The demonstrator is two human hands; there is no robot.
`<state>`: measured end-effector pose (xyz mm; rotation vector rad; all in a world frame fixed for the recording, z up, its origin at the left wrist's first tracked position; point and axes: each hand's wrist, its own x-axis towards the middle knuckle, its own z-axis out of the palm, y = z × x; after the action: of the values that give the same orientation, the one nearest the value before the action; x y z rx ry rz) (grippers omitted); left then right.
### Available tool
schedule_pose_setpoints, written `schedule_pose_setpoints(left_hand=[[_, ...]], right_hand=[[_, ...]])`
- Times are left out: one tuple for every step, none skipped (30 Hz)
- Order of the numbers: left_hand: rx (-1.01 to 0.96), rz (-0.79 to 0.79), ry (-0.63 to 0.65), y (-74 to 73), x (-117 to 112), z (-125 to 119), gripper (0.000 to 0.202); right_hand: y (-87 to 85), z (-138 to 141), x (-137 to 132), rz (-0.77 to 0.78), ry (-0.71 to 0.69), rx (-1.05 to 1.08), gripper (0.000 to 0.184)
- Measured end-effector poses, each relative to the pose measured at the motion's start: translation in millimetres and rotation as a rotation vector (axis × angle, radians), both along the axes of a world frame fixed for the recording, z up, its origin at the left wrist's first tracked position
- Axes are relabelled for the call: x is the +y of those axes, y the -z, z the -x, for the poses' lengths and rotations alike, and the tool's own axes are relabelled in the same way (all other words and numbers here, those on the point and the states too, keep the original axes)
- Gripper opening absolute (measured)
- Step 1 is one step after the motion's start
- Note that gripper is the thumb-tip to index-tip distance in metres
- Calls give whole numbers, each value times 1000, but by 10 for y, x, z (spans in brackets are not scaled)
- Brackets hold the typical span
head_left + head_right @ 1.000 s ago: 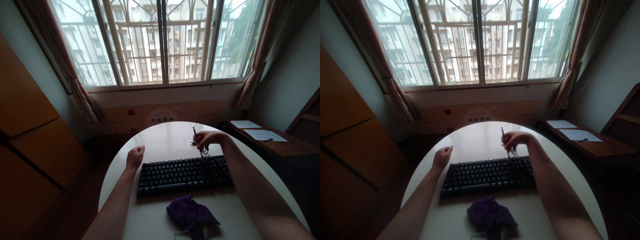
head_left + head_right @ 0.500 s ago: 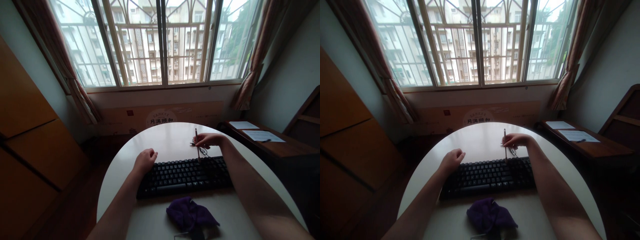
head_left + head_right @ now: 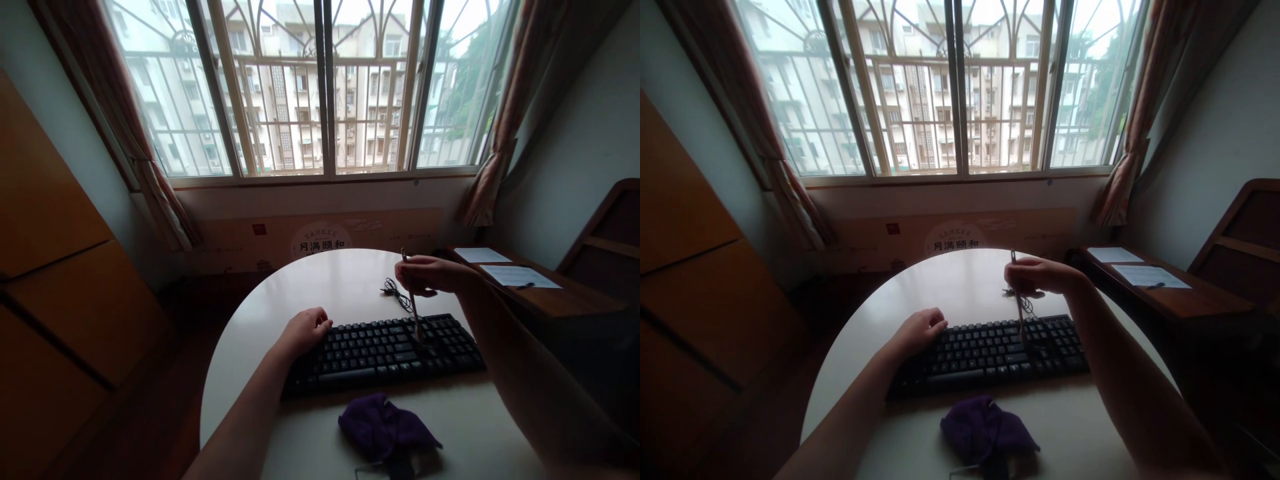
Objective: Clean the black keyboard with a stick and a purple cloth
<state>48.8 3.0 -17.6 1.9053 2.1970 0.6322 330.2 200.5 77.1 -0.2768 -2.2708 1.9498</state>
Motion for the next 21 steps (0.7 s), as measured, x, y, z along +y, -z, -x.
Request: schedule_pose_setpoints(left_hand=[[11,0,1,1,0,-2,23],[18,-1,1,1,1,-5,23],[19,1,1,-3,2,-8,22],[15,6,1,-9,3,-12,22],[7,13,1,-18,4,-16,21],[-3,20,0,-26,7,-20,21],[-13,25,-1,-35,10,-22,20],[-23,29,-2,-42,14,-23,20],[-30,31,-2,-46,19,-22,20],[-36,32,-3,-48,23,-20,20],[-39,31,-3,-49,28,-18,20],[-40,31,-4,-48,32,-15,20],[-39,32,-4,-46,34,-13,20],[-37,34,-4,-45,35,-12,21],[-33,37,-3,-44,35,-11,21],[-28,38,-4,-44,35,-11,22],[-23,39,-4,-44,34,-11,22],[-17,39,-5,-45,34,-12,23],[-12,37,-4,-46,34,-12,23],[-7,37,-3,-47,35,-12,24],[-5,38,-1,-47,37,-12,24]], right_hand=[[83,-27,-2,-21,-16,-47,35],[178,-55,11,-25,-23,-89,34],[279,-87,34,-6,-11,-116,34],[378,-120,66,28,15,-126,36],[468,-153,101,67,50,-128,37],[546,-184,138,101,78,-129,39],[609,-210,172,130,95,-136,40],[657,-228,202,154,101,-148,41],[693,-237,225,170,94,-169,42],[720,-236,242,180,78,-199,42],[741,-227,253,179,57,-235,43],[758,-209,257,168,36,-274,44],[773,-187,256,144,17,-312,45],[786,-163,251,113,1,-344,46],[797,-139,244,79,-15,-369,46],[806,-117,237,48,-33,-386,47],[814,-100,232,23,-51,-391,47],[820,-88,231,3,-69,-388,47],[826,-82,236,-12,-82,-378,46],[831,-80,246,-23,-79,-359,46],[838,-82,263,-34,-60,-332,46]])
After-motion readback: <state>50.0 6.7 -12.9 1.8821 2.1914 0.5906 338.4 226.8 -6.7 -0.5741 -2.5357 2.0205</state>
